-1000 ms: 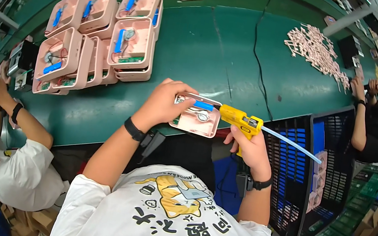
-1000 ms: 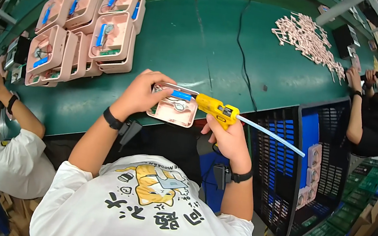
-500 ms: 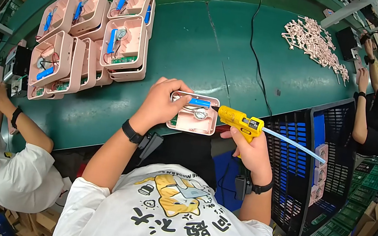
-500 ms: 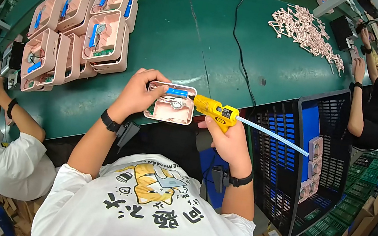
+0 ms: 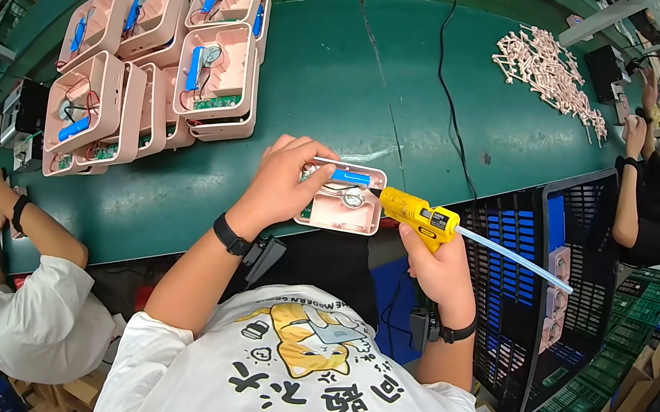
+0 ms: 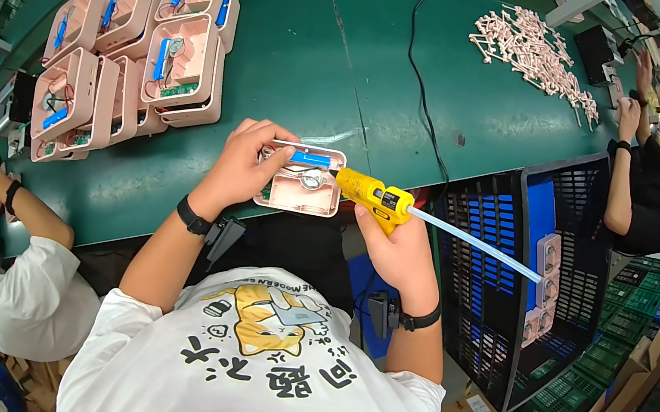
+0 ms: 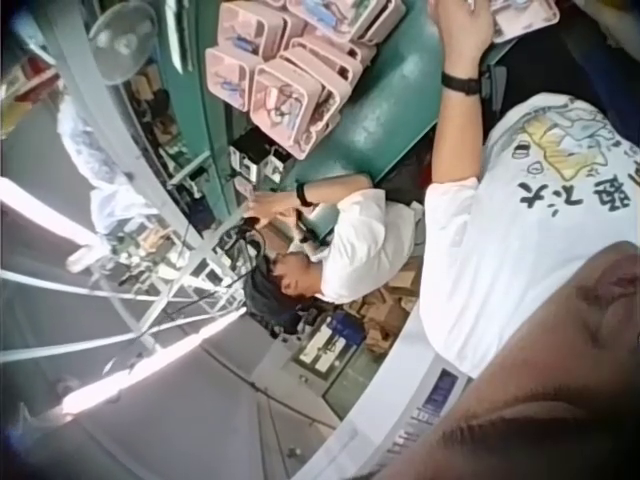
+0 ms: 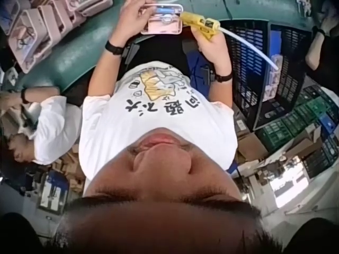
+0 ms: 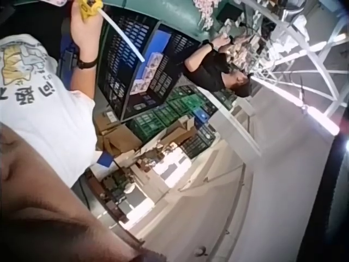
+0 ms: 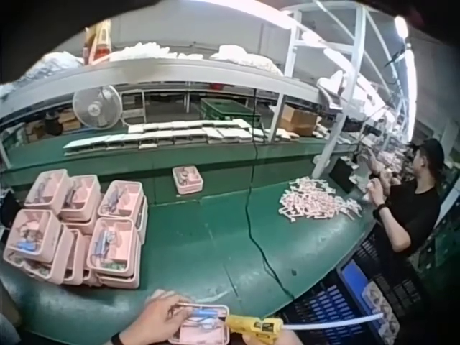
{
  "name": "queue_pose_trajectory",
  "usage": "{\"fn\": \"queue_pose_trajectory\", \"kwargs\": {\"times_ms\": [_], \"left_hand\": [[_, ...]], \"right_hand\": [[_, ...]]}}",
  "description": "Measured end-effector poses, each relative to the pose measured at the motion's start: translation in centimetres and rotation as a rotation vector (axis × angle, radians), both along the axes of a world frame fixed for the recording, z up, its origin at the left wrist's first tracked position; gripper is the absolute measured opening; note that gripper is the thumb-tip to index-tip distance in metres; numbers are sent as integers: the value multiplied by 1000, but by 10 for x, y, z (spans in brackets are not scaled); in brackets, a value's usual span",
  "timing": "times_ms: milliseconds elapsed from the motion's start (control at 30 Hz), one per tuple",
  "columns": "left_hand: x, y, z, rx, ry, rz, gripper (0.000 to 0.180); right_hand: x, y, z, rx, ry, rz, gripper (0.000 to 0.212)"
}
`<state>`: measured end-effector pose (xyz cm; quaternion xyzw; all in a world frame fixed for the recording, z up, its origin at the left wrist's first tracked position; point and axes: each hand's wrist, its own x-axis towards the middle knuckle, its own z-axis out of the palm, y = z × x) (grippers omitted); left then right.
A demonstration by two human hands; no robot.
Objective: Using a glue gun to apply adhesive to small plastic components on an assembly line.
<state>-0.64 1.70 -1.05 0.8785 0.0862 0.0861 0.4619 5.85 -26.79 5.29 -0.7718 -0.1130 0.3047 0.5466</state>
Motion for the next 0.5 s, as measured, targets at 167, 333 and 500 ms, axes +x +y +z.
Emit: {"fn": "queue_pose_trajectory", "kwargs": {"times_ms": [167, 333, 500], "left_hand": [[-4, 5, 0, 8, -8, -78, 25], [-8, 6, 3, 76, -11, -122, 40], [-8, 4, 6, 75, 2, -128, 48]], "right_hand": [[-3, 16, 9, 57, 69, -24, 27], [-2, 39, 1, 60, 87, 86, 24], [-3, 47, -5, 24, 69, 118, 24]]}}
